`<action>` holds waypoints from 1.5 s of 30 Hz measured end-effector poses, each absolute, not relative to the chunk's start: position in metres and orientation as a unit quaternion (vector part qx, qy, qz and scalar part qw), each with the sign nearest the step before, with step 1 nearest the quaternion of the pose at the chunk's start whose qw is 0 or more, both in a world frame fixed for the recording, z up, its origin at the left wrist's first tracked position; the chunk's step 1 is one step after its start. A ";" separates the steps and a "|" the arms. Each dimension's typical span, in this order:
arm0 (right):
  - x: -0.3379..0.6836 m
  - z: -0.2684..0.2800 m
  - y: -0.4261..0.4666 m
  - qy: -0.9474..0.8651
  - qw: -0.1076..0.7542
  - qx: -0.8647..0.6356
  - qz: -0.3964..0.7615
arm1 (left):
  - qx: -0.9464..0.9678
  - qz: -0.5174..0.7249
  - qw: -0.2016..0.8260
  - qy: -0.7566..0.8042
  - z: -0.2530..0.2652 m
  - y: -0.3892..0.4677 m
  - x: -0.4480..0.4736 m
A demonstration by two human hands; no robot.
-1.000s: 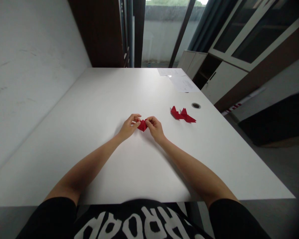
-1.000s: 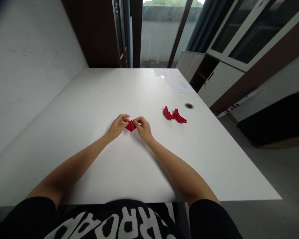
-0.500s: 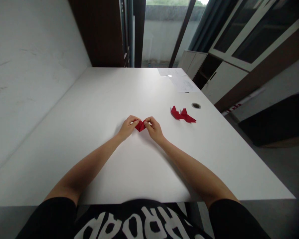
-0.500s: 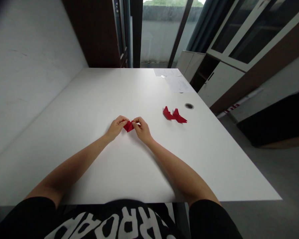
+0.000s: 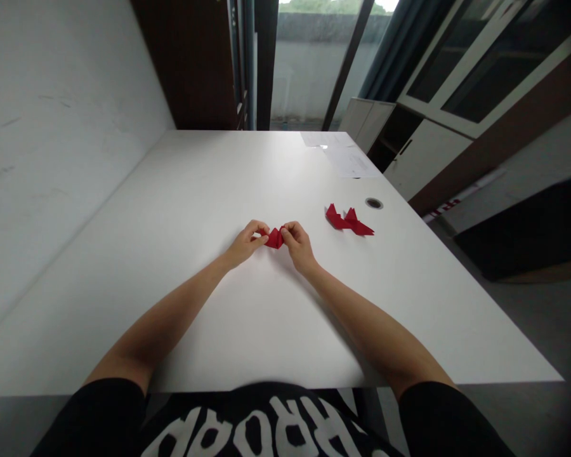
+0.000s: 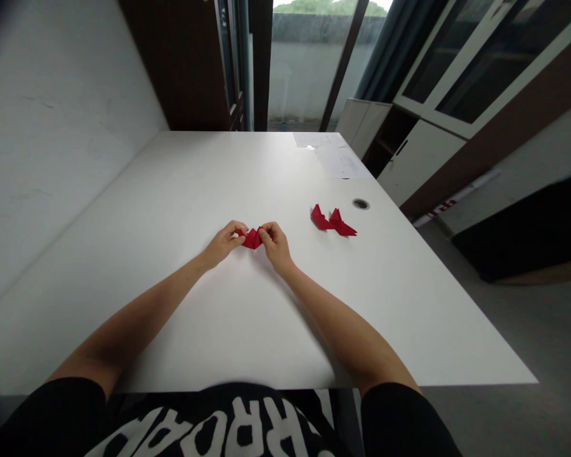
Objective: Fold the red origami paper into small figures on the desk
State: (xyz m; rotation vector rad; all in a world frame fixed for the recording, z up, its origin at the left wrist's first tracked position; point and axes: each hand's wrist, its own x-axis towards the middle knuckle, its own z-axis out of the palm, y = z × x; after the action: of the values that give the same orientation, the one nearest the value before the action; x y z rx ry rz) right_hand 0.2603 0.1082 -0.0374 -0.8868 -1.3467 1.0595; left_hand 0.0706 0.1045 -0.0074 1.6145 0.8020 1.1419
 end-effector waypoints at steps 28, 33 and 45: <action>0.260 -0.022 0.098 -0.594 0.555 -0.372 0.447 | 0.629 0.508 0.450 0.378 -0.017 0.110 0.068; 0.260 -0.022 0.097 -0.585 0.563 -0.372 0.450 | 0.593 0.509 0.488 0.389 -0.019 0.112 0.069; 0.262 -0.030 0.103 -0.580 0.576 -0.372 0.439 | 0.544 0.559 0.487 0.393 -0.019 0.111 0.076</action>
State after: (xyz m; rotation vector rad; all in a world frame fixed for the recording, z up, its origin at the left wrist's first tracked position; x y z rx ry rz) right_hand 0.2622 0.1027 -0.0296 -0.8698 -1.3581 1.0286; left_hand 0.0759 0.1105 -0.0190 1.3231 0.9566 1.3599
